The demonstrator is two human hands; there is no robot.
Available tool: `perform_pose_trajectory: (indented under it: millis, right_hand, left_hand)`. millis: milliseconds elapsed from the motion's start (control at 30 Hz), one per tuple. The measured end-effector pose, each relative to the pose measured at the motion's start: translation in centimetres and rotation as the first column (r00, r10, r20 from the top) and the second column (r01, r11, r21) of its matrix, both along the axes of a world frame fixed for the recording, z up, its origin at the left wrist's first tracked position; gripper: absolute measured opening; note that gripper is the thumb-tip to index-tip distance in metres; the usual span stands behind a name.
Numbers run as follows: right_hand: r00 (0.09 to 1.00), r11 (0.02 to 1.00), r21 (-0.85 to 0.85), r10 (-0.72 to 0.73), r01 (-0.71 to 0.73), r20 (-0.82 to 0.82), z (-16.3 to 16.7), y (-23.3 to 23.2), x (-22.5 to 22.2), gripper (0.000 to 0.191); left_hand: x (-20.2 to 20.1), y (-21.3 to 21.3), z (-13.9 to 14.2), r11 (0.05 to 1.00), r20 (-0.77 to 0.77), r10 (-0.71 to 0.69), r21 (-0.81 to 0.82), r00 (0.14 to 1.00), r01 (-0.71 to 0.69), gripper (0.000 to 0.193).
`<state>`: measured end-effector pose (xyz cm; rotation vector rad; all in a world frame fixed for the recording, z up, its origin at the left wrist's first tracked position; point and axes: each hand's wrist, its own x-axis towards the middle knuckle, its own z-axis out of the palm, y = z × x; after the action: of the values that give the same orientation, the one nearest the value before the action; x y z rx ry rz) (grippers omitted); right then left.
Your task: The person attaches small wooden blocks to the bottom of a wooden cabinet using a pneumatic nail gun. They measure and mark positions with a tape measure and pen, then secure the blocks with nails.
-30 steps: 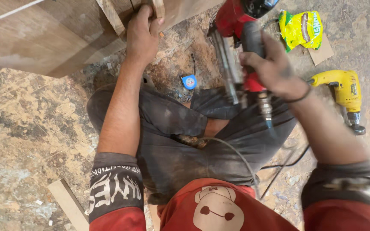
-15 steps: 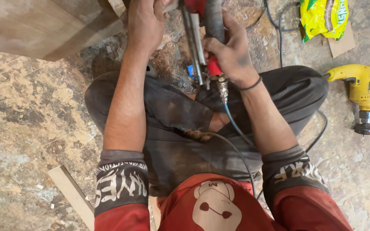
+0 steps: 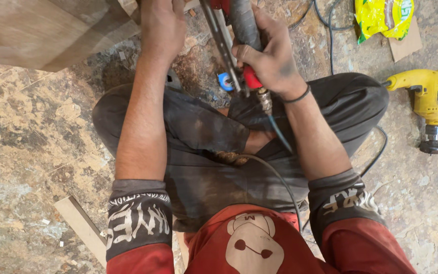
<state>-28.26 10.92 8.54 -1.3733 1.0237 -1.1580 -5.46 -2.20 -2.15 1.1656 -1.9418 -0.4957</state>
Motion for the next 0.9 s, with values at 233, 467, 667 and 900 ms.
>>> perform_pose_trajectory:
  millis: [233, 467, 667, 900]
  right_hand:
    - [0.985, 0.997, 0.039, -0.074, 0.068, 0.157, -1.0, -0.1, 0.6, 0.045]
    - [0.992, 0.994, -0.010, -0.106, 0.107, 0.073, -2.0, 0.3, -0.2, 0.042]
    - [0.981, 0.996, 0.008, -0.086, 0.086, 0.174, -2.5, 0.3, 0.6, 0.038]
    - [0.964, 0.976, 0.027, -0.217, 0.215, 0.151, -2.9, 0.2, 0.1, 0.043]
  left_hand:
    - [0.0, -0.6, -0.9, 0.999, 0.096, 0.036, 0.026, 0.995, -0.039, 0.014]
    - [0.2, 0.0, -0.4, 0.998, -0.017, -0.019, -0.058, 1.000, 0.018, 0.011]
    - [0.1, 0.0, 0.2, 0.996, -0.028, -0.009, -0.091, 1.000, 0.006, 0.012]
    - [0.0, 0.2, 0.3, 0.998, -0.011, 0.027, -0.056, 1.000, -0.028, 0.014]
